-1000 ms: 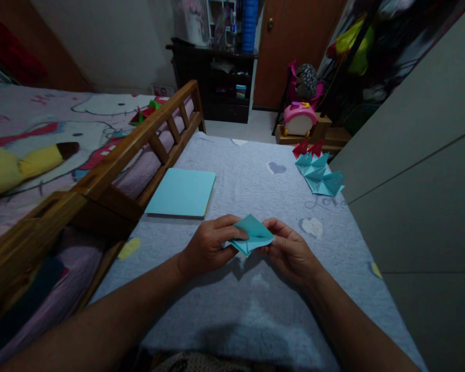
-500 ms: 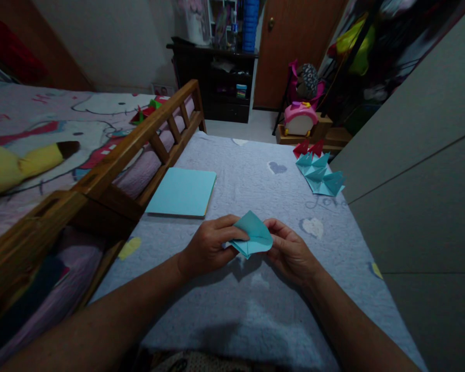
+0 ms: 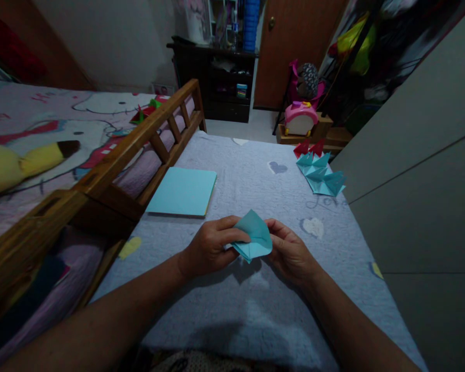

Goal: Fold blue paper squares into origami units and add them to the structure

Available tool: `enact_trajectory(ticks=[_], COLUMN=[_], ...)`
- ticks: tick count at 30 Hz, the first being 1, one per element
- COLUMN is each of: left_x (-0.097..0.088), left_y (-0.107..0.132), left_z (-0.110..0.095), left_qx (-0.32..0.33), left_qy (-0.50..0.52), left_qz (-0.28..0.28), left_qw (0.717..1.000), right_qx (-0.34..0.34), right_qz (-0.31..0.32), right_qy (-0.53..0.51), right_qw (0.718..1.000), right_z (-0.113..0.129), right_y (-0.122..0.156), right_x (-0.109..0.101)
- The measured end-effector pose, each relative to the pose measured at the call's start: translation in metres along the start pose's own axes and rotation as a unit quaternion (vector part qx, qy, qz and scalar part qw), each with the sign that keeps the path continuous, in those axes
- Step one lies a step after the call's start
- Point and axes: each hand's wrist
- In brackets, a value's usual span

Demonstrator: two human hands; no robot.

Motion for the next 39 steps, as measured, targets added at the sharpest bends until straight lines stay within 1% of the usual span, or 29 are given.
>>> enact_trajectory(ticks=[9,14,19,25,28,33,39], left_x=[-0.0026,-0.0018,-0.0013,-0.0014,-0.0018,-0.0025,-0.0033], left_y=[-0.0031,-0.0019,-0.0012,-0.0007,-0.0007,-0.003,-0.0036], left_z=[-0.0014,-0.0009,-0.0004,0.0,-0.0003,-0.0023,-0.0034], left_qx=[0.004,-0.006,0.003,0.009,0.0,-0.001,-0.018], left_qy=[0.005,0.012,0.022,0.027,0.028,0.03,0.039], left_qz=[-0.018,-0.008,-0.004,0.01,0.024,0.027,0.047], left_qw=[1.0,1.0,1.0,1.0,0.999,0.999,0.998], right_qx=[-0.006,0.002,0.006,0.023,0.024,0.02,0.022], right_qz=[0.021,0.012,0.021,0.015,0.027,0.053,0.062], right_qy=[-0.008,-0.013,-0.006,0.001,0.009,0.023,0.037], right_qw=[1.0,1.0,1.0,1.0,0.999,0.998,0.997], right_z=[0.0042,0.0033,0.0016,0.0,0.0005,0.0013,-0.0024], right_y=[0.0018,0.0023,0.0012,-0.0004,-0.0003,0.0005,-0.0005], right_x=[-0.0009,-0.0005,-0.0023,-0.0042,-0.0036,-0.0018,-0.005])
Point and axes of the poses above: each hand's wrist, its own y-axis away from the middle knuckle, its own x-axis out of the palm, z = x × y, and after that the axes turned 1 degree about -z, right-handed
